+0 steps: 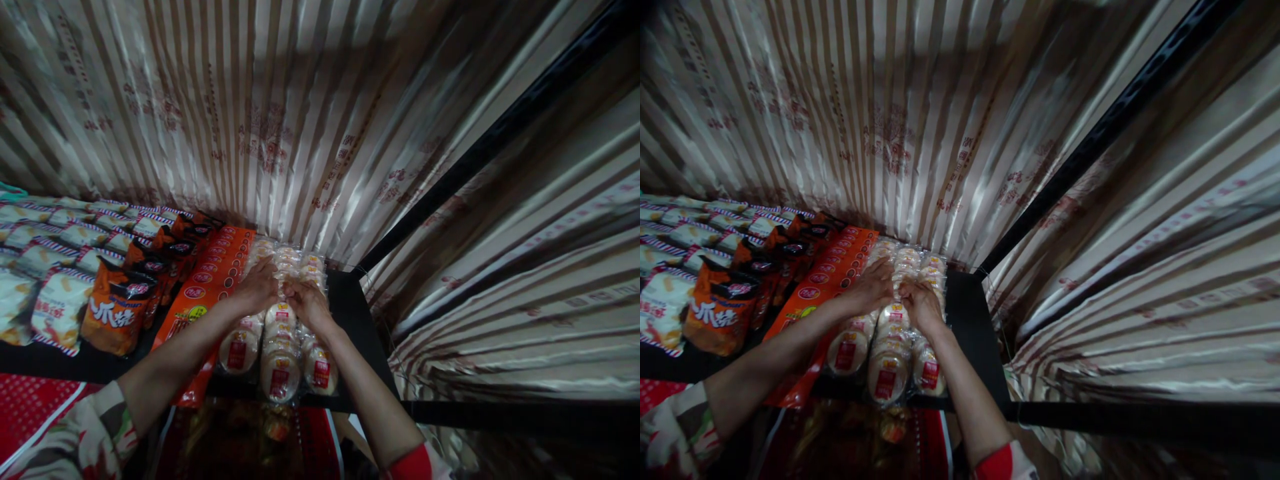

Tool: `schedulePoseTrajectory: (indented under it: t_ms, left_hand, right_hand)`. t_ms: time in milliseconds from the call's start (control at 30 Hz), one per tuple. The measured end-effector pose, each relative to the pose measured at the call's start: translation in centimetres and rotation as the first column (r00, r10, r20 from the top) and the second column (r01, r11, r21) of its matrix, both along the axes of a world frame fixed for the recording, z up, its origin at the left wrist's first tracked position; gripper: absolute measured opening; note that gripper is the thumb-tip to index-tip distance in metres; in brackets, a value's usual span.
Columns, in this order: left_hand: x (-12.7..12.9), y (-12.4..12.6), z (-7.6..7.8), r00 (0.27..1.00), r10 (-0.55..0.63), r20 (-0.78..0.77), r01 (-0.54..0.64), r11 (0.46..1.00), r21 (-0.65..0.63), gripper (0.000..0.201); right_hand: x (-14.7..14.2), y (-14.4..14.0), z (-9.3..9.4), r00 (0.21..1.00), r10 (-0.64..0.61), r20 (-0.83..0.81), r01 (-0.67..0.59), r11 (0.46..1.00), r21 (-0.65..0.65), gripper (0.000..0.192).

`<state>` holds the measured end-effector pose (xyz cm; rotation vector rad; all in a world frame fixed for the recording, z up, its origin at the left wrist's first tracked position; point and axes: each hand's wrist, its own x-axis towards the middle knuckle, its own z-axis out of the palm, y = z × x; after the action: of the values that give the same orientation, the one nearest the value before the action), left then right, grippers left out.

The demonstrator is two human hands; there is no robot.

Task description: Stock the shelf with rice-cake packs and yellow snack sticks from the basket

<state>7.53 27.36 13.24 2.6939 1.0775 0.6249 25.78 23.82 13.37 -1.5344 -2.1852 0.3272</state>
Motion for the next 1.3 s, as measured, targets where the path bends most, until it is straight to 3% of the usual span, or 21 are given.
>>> schedulePoseTrajectory:
  t_ms: [233,467,667,833,1067,1300]
  left_hand:
    - [0.6,-0.2,0.6,0.997,0.058,-0.044,-0.061,0.996,-0.065,0.007]
    - [0.7,-0.1,0.0,0.999,0.034,-0.022,-0.035,0.998,-0.048,0.01]
    - [0.9,-0.1,0.1,0.998,0.041,-0.047,-0.044,0.997,-0.056,0.01]
    - [0.8,-0.1,-0.1,0.999,0.025,-0.046,-0.027,0.999,-0.029,0.012]
    - [0.8,-0.3,0.1,0.998,0.038,-0.059,-0.04,0.999,-0.03,0.012]
    - [0.8,-0.1,0.2,0.999,0.02,-0.024,-0.02,1.0,0.0,0.012]
  right_hand:
    - [0.4,-0.9,0.8,0.999,-0.01,0.049,0.007,0.998,0.066,0.014]
    - [1.5,-2.2,1.5,0.971,0.13,0.199,-0.132,0.991,0.001,0.014]
    - [0.9,-2.3,1.8,0.965,0.101,0.242,-0.09,0.994,-0.058,0.012]
    - [0.7,-2.7,1.4,0.962,0.017,0.272,-0.009,1.0,-0.028,0.036]
    - [0.6,-2.7,0.9,0.963,-0.076,0.259,0.089,0.995,-0.036,0.054]
    - [0.4,-2.4,1.1,0.964,-0.108,0.243,0.136,0.986,-0.1,0.047]
